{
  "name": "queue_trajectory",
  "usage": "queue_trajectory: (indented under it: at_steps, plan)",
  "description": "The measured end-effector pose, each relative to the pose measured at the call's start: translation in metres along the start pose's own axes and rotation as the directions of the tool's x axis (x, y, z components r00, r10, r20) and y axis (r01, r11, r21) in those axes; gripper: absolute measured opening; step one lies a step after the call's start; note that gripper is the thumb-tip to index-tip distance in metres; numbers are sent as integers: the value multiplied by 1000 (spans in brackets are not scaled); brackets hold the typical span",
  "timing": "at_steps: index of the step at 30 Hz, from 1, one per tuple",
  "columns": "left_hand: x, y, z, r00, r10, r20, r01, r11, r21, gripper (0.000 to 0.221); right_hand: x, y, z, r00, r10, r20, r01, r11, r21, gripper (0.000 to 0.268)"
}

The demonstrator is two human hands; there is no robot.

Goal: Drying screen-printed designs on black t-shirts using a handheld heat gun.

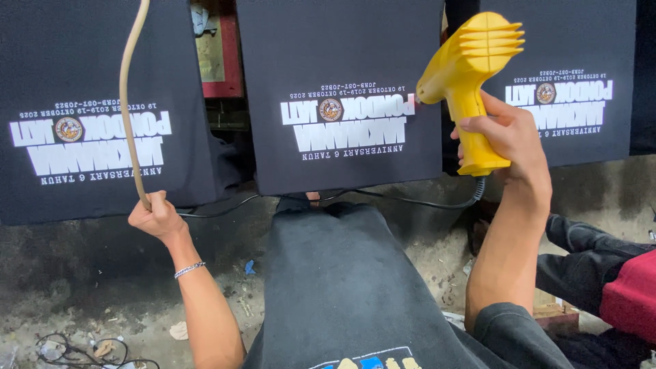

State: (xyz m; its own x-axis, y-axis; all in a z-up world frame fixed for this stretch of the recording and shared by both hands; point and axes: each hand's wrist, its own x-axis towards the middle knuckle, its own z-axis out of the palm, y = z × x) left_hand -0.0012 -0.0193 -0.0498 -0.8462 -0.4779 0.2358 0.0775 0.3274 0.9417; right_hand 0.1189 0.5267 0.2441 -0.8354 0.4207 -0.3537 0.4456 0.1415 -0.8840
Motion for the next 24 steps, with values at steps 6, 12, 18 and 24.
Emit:
queue_trajectory:
  at_steps: [6,12,18,24]
  plan:
    - [-1,25,0,996,-77,55,79,996,-45,51,2,-22,13,993,118,3,-117,991,-58,59]
    - [1,-7,0,999,-25,-26,24,1000,-10,51,6,-26,51,992,36,122,-39,999,24,78]
    - [4,-20,-4,999,-48,14,47,998,30,47,6,-48,98,970,10,243,2,999,-48,77]
    - [4,4,-6,995,-82,52,81,996,32,49,26,-52,148,944,-21,329,49,996,-76,75]
